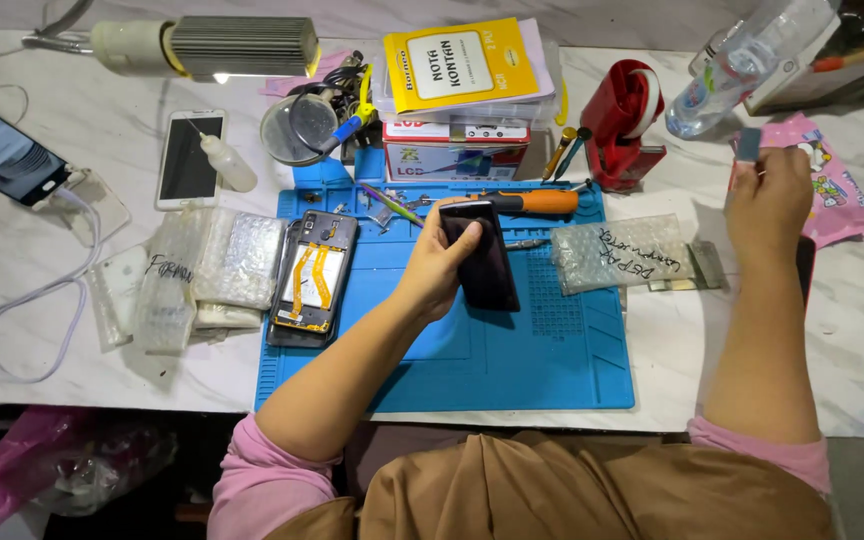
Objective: Replacing a mobile phone screen and testing the connection on a repair bench
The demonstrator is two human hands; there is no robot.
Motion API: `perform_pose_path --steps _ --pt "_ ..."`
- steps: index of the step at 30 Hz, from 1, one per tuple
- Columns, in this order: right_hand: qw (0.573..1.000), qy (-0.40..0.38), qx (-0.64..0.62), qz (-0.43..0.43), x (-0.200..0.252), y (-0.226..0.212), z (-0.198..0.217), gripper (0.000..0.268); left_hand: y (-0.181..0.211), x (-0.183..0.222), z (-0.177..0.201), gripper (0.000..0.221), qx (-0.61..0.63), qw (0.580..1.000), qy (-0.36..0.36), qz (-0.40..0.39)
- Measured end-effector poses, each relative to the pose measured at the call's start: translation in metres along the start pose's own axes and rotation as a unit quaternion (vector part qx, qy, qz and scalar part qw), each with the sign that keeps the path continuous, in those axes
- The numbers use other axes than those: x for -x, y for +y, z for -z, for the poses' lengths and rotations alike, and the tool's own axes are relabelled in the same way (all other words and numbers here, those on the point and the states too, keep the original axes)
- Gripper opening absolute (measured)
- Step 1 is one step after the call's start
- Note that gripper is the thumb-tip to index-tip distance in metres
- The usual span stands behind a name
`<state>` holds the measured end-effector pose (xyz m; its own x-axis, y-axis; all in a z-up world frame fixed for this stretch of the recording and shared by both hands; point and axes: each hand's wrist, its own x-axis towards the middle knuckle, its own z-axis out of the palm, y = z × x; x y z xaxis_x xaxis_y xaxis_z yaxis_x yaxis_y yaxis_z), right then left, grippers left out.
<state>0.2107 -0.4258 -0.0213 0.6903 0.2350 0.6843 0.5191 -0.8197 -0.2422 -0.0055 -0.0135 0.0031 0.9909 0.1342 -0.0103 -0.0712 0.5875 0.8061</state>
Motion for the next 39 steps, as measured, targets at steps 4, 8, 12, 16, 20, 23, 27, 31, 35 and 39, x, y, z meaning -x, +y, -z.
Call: perform_pose_path --steps 4,8,12,16,20,23,27,31,35,39 --pt "0.855 0.03 -0.433 -0.283 -0.016 -0.118 0.03 0.011 0.002 0.001 -0.004 0.049 0.045 0.999 -0.004 0.022" --pt "0.598 -0.07 -0.703 -0.379 0.0 -0.204 0.055 0.028 0.009 0.007 -0.006 0.054 0.064 0.994 -0.069 0.051" --pt "0.578 -0.143 -0.773 -0.217 0.023 -0.263 0.054 0.045 0.0 0.009 -0.01 0.045 0.146 0.98 -0.13 -0.028" --pt "0.58 -0.134 -0.776 -0.207 0.036 -0.293 0.049 0.011 -0.006 0.008 -0.006 0.046 0.162 0.975 -0.15 -0.023" --pt "0.728 -0.077 -0.674 -0.094 0.043 -0.29 0.035 0.019 -0.013 0.003 0.0 0.045 0.065 0.989 -0.111 -0.076" --pt "0.809 -0.057 -0.584 -0.041 0.042 -0.288 0.031 0.019 -0.014 0.006 -0.004 0.039 -0.024 0.99 -0.069 -0.12" --pt "0.841 -0.048 -0.539 -0.019 0.04 -0.281 0.028 0.009 -0.011 0.013 -0.013 0.031 -0.072 0.985 -0.052 -0.148" --pt "0.835 -0.044 -0.548 -0.006 0.047 -0.273 0.026 0.008 -0.004 0.016 -0.014 0.03 -0.207 0.941 -0.055 -0.262" --pt "0.82 -0.033 -0.571 0.027 0.044 -0.276 0.028 0.008 0.014 0.024 -0.024 0.02 -0.344 0.835 0.005 -0.43" --pt "0.791 -0.04 -0.607 0.073 0.046 -0.283 0.02 0.012 0.025 0.028 -0.026 0.011 -0.384 0.788 0.022 -0.482"
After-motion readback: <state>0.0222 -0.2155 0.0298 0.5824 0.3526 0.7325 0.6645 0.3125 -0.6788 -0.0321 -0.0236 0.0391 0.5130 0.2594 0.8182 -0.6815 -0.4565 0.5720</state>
